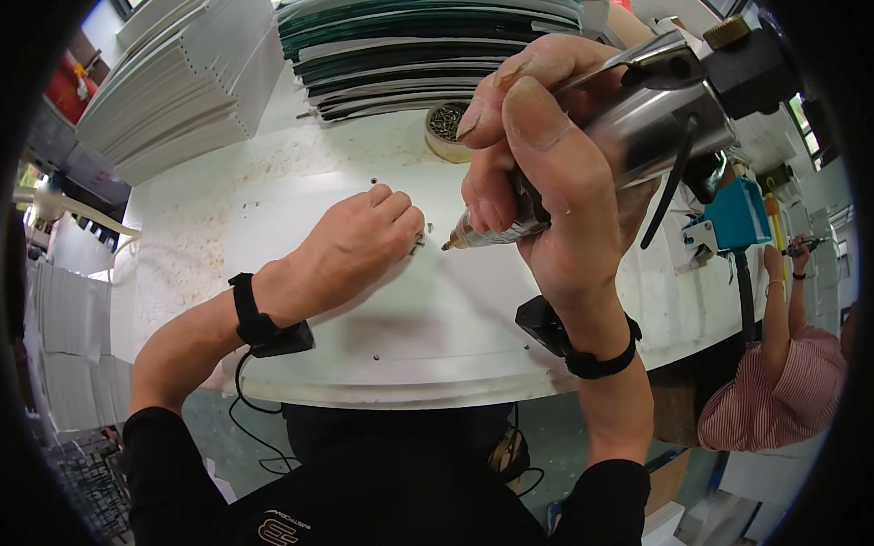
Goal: The person cleans a white panel with a blue squeegee, then stacks several white panels on the table. They use a pneumatic screwdriver to drive screws into the stacked panels, securing them together. The person then lifts the assembled unit and places it on a nearby stack.
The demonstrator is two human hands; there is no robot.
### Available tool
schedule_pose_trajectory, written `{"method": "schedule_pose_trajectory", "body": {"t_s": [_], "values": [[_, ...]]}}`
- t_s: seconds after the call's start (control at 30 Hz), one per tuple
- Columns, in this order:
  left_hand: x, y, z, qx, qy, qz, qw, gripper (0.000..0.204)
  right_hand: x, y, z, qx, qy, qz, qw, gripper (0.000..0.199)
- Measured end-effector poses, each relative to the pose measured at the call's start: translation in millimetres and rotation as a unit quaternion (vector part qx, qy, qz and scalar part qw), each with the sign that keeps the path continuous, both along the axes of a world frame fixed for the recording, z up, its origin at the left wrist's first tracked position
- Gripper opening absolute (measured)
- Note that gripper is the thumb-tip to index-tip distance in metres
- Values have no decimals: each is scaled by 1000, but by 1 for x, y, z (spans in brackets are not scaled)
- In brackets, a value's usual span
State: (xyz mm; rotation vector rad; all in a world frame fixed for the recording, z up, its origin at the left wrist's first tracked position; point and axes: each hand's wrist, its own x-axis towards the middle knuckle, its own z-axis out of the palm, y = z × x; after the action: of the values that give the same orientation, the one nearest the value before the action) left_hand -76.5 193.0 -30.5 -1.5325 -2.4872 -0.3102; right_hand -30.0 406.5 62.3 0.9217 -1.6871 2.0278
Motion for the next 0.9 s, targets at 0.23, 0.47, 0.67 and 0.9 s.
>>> {"method": "schedule_pose_trajectory", "body": {"t_s": [0.23, 0.47, 0.67, 0.9], "values": [[23, -37, 14, 130, -222, 66, 964, 14, 19, -22, -5, -98, -29, -10, 995, 18], [99, -131, 19, 367, -425, 195, 804, 13, 38, -79, -11, -194, -69, 51, 977, 21], [156, -173, -18, 491, -527, 211, 660, 17, 45, -133, -8, -209, -92, 137, 964, 24], [166, -186, -24, 523, -517, 181, 653, 16, 46, -171, -3, -191, -92, 189, 959, 25]]}}
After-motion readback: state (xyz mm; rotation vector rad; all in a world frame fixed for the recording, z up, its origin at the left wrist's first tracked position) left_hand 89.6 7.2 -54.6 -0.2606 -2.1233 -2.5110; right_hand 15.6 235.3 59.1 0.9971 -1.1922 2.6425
